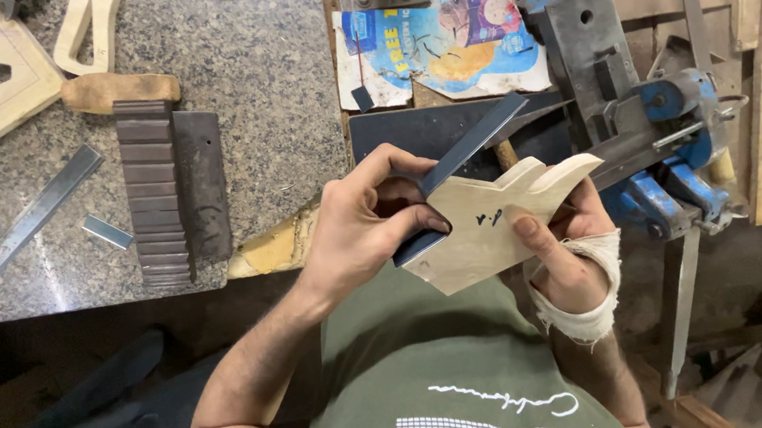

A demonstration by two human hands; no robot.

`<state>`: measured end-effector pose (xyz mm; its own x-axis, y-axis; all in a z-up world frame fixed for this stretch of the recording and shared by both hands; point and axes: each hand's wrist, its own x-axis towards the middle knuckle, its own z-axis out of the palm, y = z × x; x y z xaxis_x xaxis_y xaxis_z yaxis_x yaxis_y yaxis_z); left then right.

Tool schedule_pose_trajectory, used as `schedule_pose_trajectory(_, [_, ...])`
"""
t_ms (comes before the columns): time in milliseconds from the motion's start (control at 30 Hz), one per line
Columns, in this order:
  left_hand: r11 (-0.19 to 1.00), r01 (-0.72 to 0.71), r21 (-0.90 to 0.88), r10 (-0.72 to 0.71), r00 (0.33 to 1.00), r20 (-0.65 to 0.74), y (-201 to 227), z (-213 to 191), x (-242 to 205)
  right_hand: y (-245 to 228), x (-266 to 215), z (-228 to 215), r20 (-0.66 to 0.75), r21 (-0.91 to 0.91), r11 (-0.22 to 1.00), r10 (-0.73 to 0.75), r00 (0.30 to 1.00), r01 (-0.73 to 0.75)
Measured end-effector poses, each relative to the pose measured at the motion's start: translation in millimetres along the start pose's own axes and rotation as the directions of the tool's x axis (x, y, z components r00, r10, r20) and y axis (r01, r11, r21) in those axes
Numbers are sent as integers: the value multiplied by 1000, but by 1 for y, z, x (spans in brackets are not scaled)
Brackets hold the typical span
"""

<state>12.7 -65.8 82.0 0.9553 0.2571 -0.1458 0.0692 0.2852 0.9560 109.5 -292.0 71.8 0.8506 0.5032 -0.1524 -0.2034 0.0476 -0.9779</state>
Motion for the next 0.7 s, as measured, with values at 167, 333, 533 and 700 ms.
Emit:
schedule_pose_trajectory(167, [999, -32, 32, 32, 999, 1, 6, 7, 0, -5, -8, 2, -45, -53, 999, -13, 999, 11])
schedule_pose_trajectory(333, [998, -32, 48, 32, 999, 20, 15, 10, -3, -7, -12, 1, -69, -40, 999, -25, 997, 23])
schedule_pose_trajectory(533, [999, -12, 45, 10, 999, 43, 17, 11, -1, -7, -14, 0, -72, -53, 998, -26, 997, 22])
schedule_pose_trajectory(700, [999, 21, 46, -23, 998, 59, 16, 12, 1, -6, -15, 0, -85, -42, 999, -6, 996, 2])
